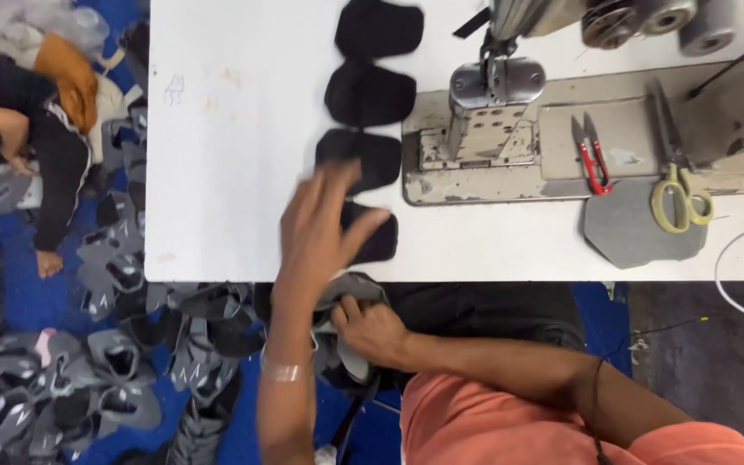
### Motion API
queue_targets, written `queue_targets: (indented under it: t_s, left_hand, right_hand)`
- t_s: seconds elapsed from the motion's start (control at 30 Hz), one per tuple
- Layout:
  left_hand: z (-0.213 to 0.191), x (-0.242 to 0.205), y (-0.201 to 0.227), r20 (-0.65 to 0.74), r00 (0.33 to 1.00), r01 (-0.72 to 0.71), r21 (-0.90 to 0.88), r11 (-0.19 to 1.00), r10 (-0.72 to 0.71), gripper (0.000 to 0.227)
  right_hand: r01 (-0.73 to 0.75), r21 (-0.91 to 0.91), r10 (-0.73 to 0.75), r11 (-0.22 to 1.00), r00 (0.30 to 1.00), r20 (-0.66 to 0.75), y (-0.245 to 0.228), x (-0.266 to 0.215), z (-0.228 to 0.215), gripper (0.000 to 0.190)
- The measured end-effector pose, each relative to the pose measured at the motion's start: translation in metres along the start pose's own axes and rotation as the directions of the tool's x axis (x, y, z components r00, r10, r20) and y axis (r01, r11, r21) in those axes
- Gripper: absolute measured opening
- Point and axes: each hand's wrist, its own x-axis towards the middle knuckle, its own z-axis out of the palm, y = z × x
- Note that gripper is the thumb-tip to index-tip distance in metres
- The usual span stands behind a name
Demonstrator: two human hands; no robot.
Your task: Organizing and stacking padded shoe component inserts on a workbench.
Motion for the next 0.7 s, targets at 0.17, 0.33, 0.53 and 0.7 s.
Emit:
queue_targets:
  t_s: [0.17, 0.33, 0.53, 0.7]
  left_hand:
    - [0.121, -0.008, -0.075, -0.138, 0.988, -0.017, 0.305, 0.952, 0.062, 0.051]
    - [0.14, -0.072, -0.085, 0.024, 0.977, 0.196, 0.288, 0.937, -0.212, 0.027]
    - [0.119, -0.126, -0.048, -0.131, 0.991, 0.013, 0.214, 0.977, 0.016, 0.023]
    - [0.108, -0.144, -0.014, 0.037, 0.958, 0.274, 0.167, 0.947, -0.284, 0.027]
  right_hand:
    - [0.052, 0.034, -0.055, 0.998, 0.992, 0.112, 0.009, -0.02, -0.006, 0.052]
    - [0.289, 0.143, -0.313, 0.947, 0.929, 0.196, 0.028, -0.029, -0.093, 0.056]
    - [-0.001, 0.369, 0.12, 0.93, 0.946, -0.301, 0.079, 0.048, -0.177, 0.043]
    - [-0.258, -0.136, 0.142, 0.957, 0.82, -0.554, 0.115, 0.119, -0.157, 0.099]
